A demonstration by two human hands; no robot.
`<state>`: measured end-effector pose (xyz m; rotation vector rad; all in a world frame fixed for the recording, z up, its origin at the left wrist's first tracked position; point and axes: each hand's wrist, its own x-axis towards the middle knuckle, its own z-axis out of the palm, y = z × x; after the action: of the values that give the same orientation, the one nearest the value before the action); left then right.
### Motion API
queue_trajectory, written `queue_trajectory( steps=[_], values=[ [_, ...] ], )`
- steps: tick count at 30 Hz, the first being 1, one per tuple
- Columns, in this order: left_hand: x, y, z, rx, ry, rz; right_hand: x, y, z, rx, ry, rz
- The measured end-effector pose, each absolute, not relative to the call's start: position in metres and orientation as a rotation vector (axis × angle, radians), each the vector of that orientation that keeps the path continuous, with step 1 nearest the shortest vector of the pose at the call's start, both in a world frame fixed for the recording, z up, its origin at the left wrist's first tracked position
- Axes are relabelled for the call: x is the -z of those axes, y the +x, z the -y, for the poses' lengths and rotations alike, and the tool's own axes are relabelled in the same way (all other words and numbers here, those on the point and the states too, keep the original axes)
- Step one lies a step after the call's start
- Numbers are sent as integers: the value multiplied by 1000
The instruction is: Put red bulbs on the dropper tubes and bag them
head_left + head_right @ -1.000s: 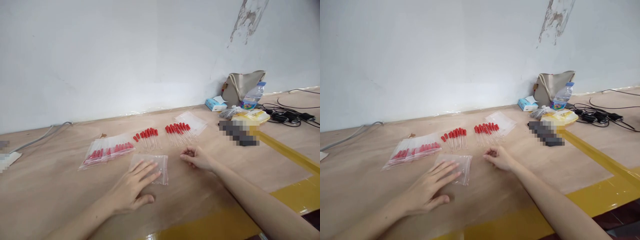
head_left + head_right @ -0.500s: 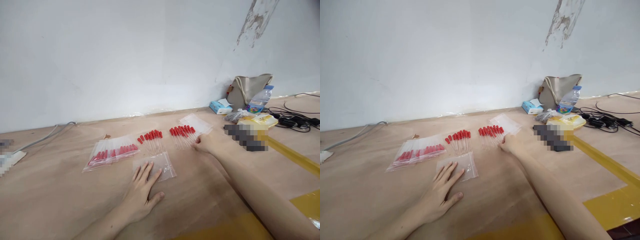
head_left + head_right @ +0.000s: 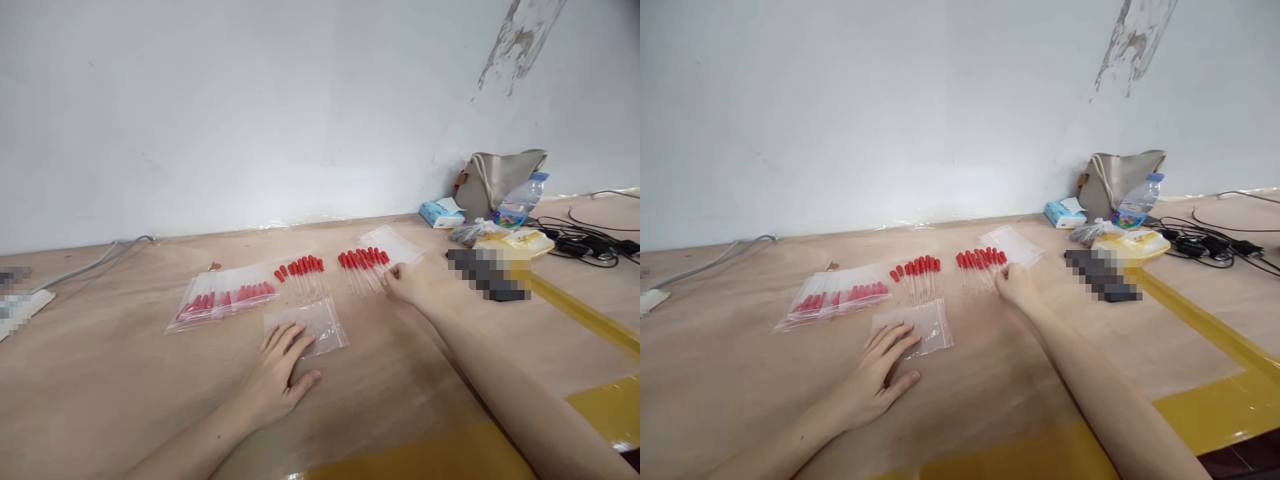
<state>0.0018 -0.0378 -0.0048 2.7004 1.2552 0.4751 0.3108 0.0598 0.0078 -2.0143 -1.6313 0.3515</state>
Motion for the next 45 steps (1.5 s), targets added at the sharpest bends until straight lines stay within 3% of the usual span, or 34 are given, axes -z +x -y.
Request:
queue_trajectory(
  steps=[9, 22, 33, 45],
  values=[
    [-7, -5, 34, -352, 2743, -1135, -38, 313, -44, -269, -1260, 1141],
    [-6, -6, 32, -309, 2770, -1120, 10, 279, -4, -591, -1244, 1944],
    [-4, -8, 29, -290, 2775, -1096, -12, 330, -10, -868, -1355, 1439],
    [-3, -9, 29, -249, 2794, -1102, 7, 299, -11, -867, -1294, 1653]
  ],
)
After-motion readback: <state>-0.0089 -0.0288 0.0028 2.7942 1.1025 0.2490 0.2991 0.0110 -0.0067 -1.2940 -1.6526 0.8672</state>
